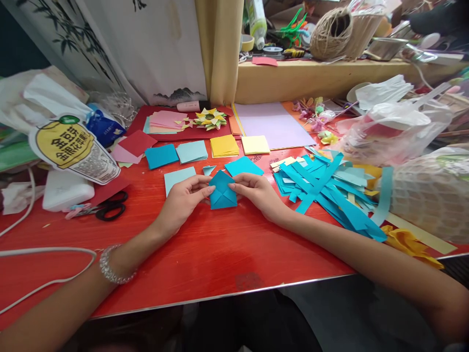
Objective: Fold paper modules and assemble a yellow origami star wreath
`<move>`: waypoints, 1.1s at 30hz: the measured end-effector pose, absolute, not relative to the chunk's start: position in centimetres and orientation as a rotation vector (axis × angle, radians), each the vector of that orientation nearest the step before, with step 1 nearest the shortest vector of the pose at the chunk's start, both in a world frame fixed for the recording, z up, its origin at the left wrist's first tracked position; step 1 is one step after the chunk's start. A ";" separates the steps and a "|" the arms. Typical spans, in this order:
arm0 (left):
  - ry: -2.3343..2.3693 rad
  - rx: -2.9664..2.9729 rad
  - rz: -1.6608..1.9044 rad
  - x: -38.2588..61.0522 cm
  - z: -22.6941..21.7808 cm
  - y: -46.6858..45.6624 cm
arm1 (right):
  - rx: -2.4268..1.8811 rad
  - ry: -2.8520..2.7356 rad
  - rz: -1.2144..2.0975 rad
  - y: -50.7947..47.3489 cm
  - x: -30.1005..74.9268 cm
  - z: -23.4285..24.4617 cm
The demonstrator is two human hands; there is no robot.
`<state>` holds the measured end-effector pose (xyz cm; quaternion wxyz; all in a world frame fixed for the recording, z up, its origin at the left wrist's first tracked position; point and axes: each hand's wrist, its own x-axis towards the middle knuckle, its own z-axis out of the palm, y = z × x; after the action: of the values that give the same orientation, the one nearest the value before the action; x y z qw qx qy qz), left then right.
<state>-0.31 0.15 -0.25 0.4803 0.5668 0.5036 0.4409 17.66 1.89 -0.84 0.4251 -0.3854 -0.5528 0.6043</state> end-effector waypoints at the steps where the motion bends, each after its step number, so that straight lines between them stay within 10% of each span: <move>1: 1.224 1.379 1.074 -0.3 -0.2 0.2 | -0.953 -1.366 1.519 1.9 17.7 -0.9; 33: 1.250 1.543 1.034 -0.4 0.3 -0.5 | -0.813 -1.259 1.654 2.2 17.9 -1.5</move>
<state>-0.38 -0.50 0.27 0.4361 0.6203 0.5024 0.4155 17.88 2.18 -1.51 0.4393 -0.3274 -0.5067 0.6656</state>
